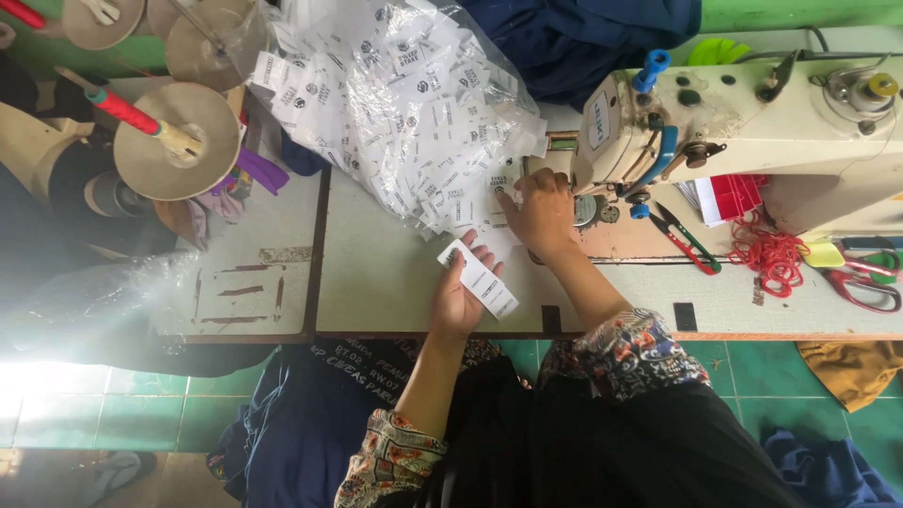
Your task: The person is sorting and organizing a large pile of clothing labels on a sewing machine table.
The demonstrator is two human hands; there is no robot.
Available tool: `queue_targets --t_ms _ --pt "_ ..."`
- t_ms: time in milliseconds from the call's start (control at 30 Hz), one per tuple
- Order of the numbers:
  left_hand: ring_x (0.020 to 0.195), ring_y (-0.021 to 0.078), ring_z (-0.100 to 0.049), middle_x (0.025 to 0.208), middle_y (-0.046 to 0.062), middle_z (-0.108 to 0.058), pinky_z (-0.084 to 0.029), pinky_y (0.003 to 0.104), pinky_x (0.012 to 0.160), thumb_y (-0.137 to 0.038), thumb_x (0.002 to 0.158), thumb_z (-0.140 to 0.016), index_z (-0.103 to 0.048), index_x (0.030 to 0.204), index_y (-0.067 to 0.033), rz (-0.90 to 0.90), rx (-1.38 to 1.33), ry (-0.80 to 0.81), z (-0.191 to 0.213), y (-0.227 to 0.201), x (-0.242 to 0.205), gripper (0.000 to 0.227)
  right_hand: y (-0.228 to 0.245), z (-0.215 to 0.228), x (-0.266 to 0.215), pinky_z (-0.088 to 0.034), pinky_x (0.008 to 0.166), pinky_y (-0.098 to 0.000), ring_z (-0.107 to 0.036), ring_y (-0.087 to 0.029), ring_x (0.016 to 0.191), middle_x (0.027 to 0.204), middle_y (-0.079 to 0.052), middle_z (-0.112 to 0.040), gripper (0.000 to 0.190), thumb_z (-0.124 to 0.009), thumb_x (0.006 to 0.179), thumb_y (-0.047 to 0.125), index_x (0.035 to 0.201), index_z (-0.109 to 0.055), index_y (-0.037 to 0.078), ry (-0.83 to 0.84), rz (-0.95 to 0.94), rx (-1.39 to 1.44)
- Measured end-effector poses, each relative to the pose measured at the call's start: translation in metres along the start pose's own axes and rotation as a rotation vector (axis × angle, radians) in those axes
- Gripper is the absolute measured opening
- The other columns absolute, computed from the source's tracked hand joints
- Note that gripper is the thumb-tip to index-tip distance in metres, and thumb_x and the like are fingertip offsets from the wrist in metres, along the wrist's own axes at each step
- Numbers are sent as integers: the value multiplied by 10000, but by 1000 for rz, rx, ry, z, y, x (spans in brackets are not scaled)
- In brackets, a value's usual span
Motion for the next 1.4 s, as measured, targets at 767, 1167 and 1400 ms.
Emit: queue_targets --t_ms 767,1167,1400 --pt "1349 307 -521 1476 124 -538 -360 533 1190 -394 1062 -472 -437 1542 -200 94 -41 30 -34 -3 -2 519 58 90 -44 -543 565 -337 -690 -281 609 745 -228 -710 202 -790 835 79 981 -702 -30 534 -7 1059" --pt "1276 291 -586 1410 130 -608 -426 486 1125 -729 978 -359 -517 1476 -173 118 -140 -38 -32 3 -8 763 62 56 -61 -613 743 -397 -735 -416 946 962 -286 -735 404 -827 813 119 1155 -632 25 526 -224 723" --pt "1304 325 -572 1416 162 -608 -388 518 1151 -563 973 -612 -558 1435 -125 132 -166 -39 -20 20 2 639 66 59 -61 -615 748 -402 -754 -363 902 920 -234 -752 447 -856 787 111 1166 -635 22 455 -201 649"
Point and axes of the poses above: each hand's wrist, its own x-axis towards the middle knuckle, its own z-axis out of the back of the hand, y = z × x, the point moved 4 cm from there along x, towards the middle knuckle
